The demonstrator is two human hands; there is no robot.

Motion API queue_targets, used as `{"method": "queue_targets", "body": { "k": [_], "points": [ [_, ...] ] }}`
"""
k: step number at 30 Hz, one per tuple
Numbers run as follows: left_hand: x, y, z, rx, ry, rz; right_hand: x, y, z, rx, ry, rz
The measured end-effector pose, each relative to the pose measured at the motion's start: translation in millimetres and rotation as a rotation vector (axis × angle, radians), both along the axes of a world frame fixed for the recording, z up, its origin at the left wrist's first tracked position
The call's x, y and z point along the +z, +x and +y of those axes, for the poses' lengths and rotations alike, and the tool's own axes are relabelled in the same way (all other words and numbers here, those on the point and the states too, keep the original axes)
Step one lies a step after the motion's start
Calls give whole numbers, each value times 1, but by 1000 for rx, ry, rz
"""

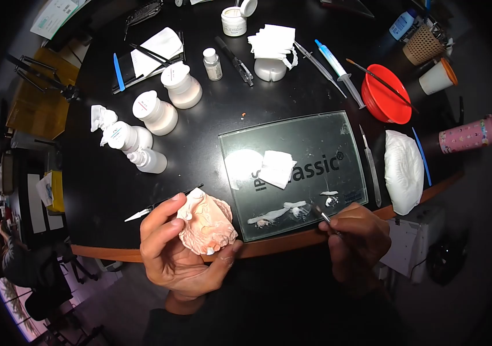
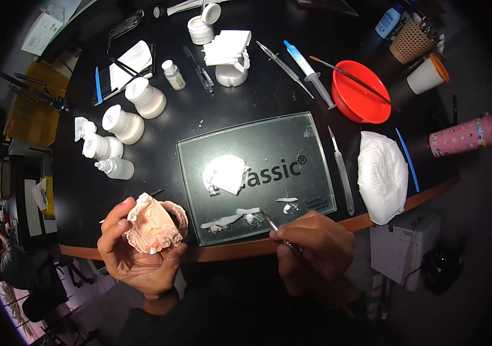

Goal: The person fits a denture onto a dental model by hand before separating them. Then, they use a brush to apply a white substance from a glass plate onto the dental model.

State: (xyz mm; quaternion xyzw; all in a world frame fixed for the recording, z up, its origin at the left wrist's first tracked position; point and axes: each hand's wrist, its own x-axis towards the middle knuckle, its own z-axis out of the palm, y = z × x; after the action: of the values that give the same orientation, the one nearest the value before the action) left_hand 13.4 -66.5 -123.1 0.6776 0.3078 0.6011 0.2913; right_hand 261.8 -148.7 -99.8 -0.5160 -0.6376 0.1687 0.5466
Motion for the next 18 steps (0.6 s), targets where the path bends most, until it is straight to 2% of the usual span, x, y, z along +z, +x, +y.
{"method": "queue_targets", "body": {
  "k": [7,18],
  "points": [
    [0,-2,1,-9,-9,2,-4,1,1,1,30,-112],
    [2,-2,0,0,-4,56,-5,-3,2,-22,13,-152]
  ]
}}
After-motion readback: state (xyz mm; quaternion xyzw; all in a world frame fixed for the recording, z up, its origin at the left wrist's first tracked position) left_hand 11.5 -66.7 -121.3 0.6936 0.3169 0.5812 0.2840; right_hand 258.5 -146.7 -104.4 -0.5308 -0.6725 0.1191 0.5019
